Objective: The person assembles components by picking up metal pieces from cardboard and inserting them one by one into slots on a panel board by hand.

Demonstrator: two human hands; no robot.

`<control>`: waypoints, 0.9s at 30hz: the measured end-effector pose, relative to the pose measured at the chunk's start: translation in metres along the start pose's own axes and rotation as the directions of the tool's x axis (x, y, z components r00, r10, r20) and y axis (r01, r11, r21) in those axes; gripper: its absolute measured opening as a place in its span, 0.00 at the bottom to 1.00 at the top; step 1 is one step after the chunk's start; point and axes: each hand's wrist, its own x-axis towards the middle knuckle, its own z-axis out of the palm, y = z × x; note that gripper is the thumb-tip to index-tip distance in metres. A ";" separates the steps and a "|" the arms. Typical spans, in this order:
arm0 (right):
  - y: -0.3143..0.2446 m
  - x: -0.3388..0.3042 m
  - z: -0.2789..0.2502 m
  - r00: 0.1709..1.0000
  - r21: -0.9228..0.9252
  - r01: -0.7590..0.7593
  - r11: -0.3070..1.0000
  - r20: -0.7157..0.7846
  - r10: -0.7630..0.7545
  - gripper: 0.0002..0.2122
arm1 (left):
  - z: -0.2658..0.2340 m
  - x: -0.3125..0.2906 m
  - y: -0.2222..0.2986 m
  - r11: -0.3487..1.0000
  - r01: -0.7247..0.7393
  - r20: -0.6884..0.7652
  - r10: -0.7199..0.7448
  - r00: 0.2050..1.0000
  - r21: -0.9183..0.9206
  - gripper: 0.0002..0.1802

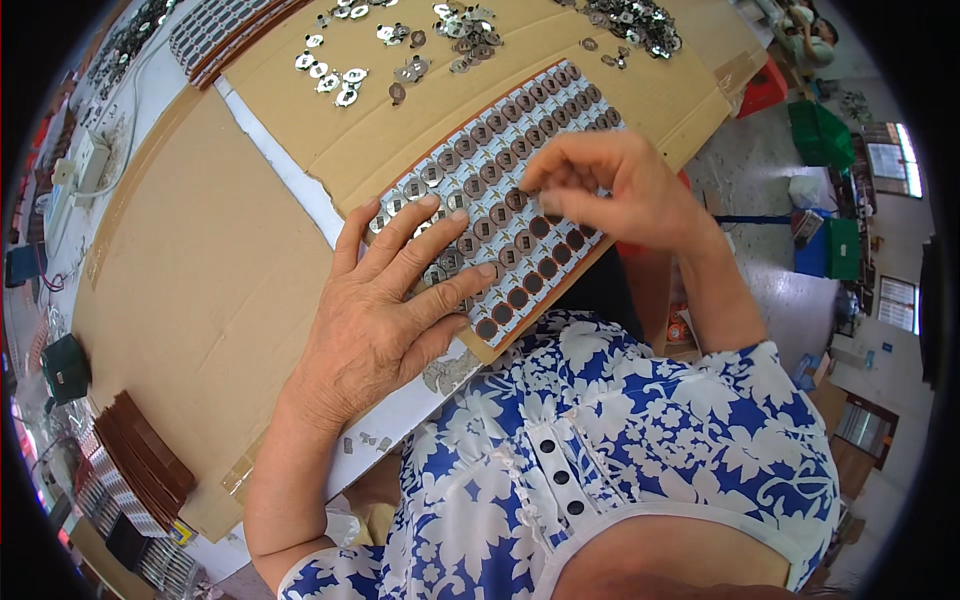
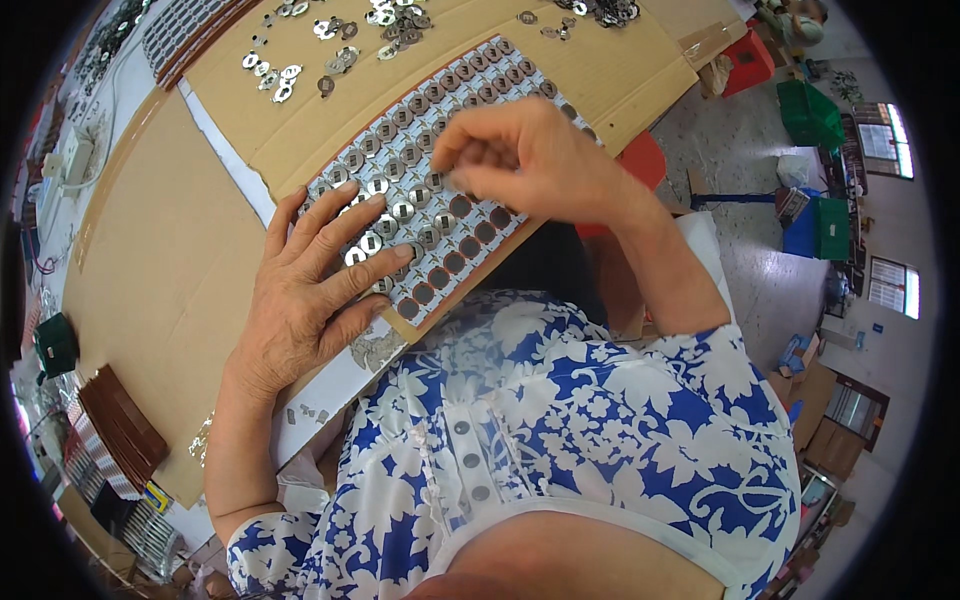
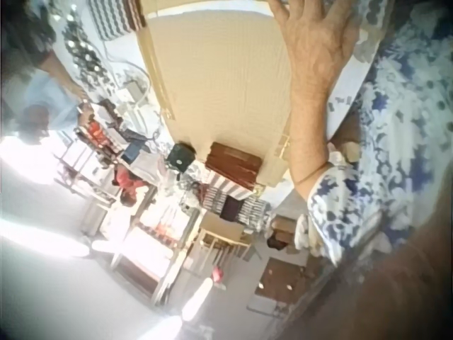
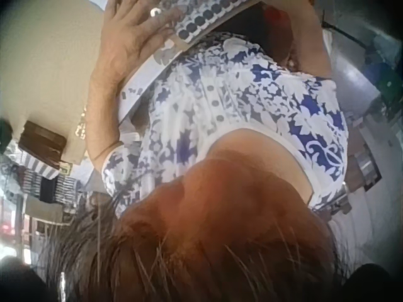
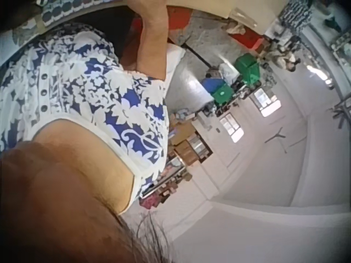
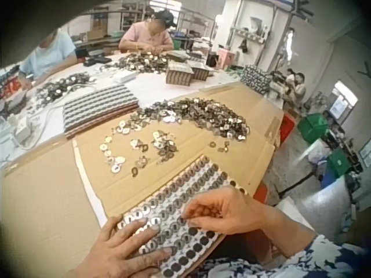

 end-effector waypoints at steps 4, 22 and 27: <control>0.000 -0.016 0.006 0.998 -0.138 0.068 0.988 0.011 -0.067 0.03 | -0.001 0.003 0.000 1.000 -0.005 0.008 0.005 1.000 -0.005 0.28; 0.009 -0.028 0.026 0.983 -0.218 0.100 0.971 -0.132 -0.131 0.05 | -0.003 0.001 -0.001 1.000 0.008 0.007 -0.008 1.000 0.015 0.27; 0.003 -0.022 0.013 0.986 -0.235 0.165 0.958 0.007 -0.168 0.05 | 0.000 -0.001 0.000 1.000 -0.005 -0.009 0.005 1.000 0.003 0.27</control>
